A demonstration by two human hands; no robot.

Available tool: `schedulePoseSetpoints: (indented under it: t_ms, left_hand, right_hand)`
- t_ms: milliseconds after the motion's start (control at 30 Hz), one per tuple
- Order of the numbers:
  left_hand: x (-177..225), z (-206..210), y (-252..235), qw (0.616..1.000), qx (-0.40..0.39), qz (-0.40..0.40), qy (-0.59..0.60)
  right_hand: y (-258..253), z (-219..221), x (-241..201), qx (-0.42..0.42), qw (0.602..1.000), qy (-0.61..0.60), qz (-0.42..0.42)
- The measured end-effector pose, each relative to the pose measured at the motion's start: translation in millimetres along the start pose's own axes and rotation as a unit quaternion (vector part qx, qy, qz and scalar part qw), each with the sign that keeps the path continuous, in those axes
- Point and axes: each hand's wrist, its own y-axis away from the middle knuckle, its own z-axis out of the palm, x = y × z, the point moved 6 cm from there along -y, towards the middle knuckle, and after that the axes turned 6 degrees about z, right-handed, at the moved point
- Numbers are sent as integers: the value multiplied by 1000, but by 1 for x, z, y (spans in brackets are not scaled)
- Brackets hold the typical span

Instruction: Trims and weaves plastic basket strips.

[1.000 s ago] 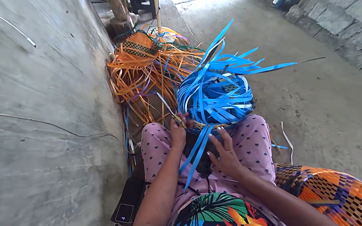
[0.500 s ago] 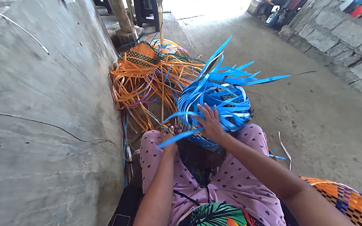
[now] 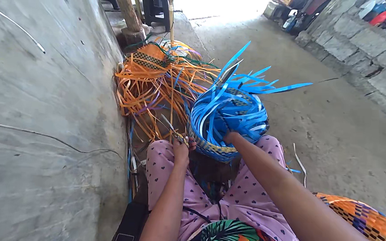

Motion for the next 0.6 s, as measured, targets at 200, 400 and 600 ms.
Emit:
schedulePoseSetpoints:
  t_ms: [200,400,600]
  left_hand:
    - [2,-3,-3,1000,7,-7,10]
    - [4,4,-4,1000,-2,-11,-3]
    - [3,6,-4,1000,-15,-8,-6]
  right_hand:
    - [-29,-10,-16,77,990,22,-117]
    - [27,-66,-31,239,909,-221,-262]
    - [43,-61,-45,190,918,-268,-223]
